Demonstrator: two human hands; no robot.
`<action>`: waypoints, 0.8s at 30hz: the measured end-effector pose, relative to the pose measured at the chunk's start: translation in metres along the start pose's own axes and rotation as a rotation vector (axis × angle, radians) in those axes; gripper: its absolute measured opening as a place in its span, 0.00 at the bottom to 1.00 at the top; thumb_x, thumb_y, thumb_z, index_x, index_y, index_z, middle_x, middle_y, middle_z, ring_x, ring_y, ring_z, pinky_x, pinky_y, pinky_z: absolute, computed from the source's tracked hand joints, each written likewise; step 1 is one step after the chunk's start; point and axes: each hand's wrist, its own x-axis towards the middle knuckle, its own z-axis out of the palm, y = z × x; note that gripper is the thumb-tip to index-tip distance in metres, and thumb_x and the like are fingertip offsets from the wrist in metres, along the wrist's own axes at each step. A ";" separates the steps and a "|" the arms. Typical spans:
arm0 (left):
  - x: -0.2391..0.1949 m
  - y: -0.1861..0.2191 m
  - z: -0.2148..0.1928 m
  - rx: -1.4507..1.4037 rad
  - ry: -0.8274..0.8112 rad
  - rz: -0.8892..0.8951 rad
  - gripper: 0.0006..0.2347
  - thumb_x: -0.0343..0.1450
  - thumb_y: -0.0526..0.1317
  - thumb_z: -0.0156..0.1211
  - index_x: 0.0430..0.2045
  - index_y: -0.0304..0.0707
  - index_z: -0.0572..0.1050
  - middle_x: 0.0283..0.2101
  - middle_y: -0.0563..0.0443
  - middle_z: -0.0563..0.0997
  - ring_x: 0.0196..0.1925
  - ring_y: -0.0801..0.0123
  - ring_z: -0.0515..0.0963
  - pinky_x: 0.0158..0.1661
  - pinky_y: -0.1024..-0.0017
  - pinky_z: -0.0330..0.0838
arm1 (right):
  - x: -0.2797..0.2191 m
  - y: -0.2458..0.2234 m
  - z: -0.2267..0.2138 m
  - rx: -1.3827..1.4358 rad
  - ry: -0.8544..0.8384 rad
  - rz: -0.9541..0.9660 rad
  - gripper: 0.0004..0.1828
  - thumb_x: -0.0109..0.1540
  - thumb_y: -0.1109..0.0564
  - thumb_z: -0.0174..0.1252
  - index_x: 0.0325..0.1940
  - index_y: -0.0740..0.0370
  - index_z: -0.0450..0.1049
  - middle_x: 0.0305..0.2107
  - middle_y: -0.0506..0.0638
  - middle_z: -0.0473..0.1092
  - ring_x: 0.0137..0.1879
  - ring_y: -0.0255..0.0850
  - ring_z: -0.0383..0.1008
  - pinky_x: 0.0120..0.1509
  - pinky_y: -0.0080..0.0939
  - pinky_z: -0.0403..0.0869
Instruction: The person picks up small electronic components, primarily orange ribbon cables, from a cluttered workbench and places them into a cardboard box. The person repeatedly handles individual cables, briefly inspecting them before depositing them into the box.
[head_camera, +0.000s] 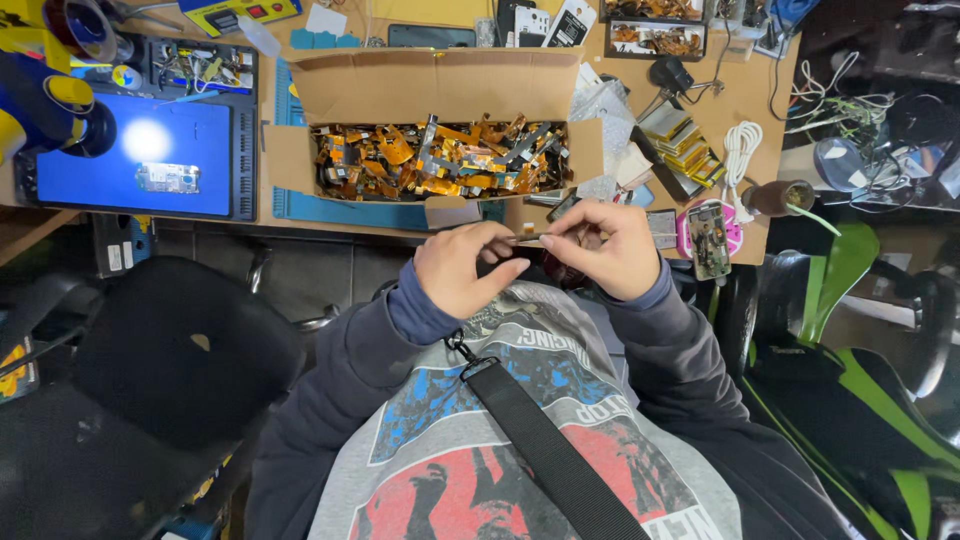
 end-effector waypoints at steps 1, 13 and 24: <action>-0.004 0.002 -0.004 -0.003 -0.002 -0.003 0.11 0.67 0.46 0.67 0.37 0.44 0.80 0.31 0.51 0.86 0.36 0.60 0.86 0.37 0.65 0.79 | 0.002 0.007 0.000 -0.001 -0.001 0.004 0.07 0.55 0.63 0.72 0.35 0.61 0.82 0.20 0.49 0.76 0.23 0.28 0.65 0.27 0.25 0.63; -0.017 -0.008 -0.008 0.084 -0.214 -0.011 0.21 0.68 0.53 0.66 0.50 0.41 0.77 0.41 0.46 0.86 0.45 0.54 0.85 0.45 0.58 0.79 | 0.069 0.053 -0.016 -0.427 0.230 -0.215 0.04 0.61 0.56 0.75 0.39 0.50 0.86 0.27 0.46 0.76 0.35 0.43 0.74 0.45 0.41 0.74; 0.017 0.017 0.008 -0.080 -0.154 0.116 0.17 0.70 0.50 0.66 0.48 0.41 0.78 0.40 0.47 0.86 0.44 0.54 0.85 0.46 0.58 0.79 | 0.065 0.119 -0.069 -0.187 0.533 -0.138 0.10 0.59 0.62 0.72 0.44 0.55 0.84 0.31 0.51 0.76 0.34 0.36 0.73 0.31 0.29 0.65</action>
